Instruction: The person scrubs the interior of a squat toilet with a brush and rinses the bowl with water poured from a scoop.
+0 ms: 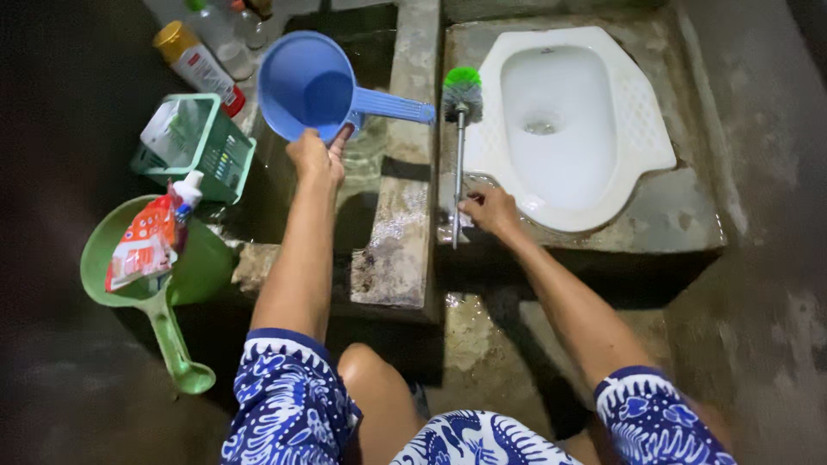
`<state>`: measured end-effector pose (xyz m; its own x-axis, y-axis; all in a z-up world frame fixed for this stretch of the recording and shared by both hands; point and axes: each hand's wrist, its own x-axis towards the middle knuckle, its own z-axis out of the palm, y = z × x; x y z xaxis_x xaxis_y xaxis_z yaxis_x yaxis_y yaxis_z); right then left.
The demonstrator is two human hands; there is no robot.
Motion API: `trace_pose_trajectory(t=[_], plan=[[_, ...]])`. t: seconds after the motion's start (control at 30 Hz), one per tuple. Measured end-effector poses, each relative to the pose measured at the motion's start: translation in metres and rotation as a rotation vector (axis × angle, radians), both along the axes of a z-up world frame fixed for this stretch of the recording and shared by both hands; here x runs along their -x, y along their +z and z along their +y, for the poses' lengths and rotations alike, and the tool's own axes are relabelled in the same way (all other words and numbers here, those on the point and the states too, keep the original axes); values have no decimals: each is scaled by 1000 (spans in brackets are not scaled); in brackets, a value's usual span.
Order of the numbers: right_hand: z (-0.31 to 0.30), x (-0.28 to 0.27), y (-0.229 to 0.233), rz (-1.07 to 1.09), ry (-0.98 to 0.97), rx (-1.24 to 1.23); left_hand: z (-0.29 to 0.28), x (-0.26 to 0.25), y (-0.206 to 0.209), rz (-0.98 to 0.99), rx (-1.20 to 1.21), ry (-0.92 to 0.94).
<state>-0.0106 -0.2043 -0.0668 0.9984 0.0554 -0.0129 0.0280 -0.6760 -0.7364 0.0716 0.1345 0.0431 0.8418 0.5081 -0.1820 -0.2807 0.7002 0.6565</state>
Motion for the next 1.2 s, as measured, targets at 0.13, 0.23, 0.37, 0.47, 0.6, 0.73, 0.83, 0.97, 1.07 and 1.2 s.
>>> trace_pose_trajectory(t=[0.13,0.23,0.37,0.47,0.6,0.73,0.83,0.97,1.07,1.2], plan=[[29,9,-11,-139,3,69,18,-6,-48,131,125,156],[38,19,-7,-88,8,65,25,-3,-72,205,191,192],[50,32,-8,-387,51,59,28,-3,-89,239,239,229],[55,42,-10,-360,9,111,26,-1,-89,230,324,241],[55,47,-7,-275,-6,40,11,0,-80,168,383,241],[58,47,4,-180,-84,-16,-29,12,-63,99,318,-28],[58,42,11,-11,-150,-167,-74,35,-38,202,-103,-189],[52,45,14,153,-171,-658,-98,57,-26,126,-1269,-213],[44,55,28,178,-222,-752,-112,59,-32,113,-1724,-219],[22,90,44,-120,-157,-251,-123,59,-29,253,-1846,-346]])
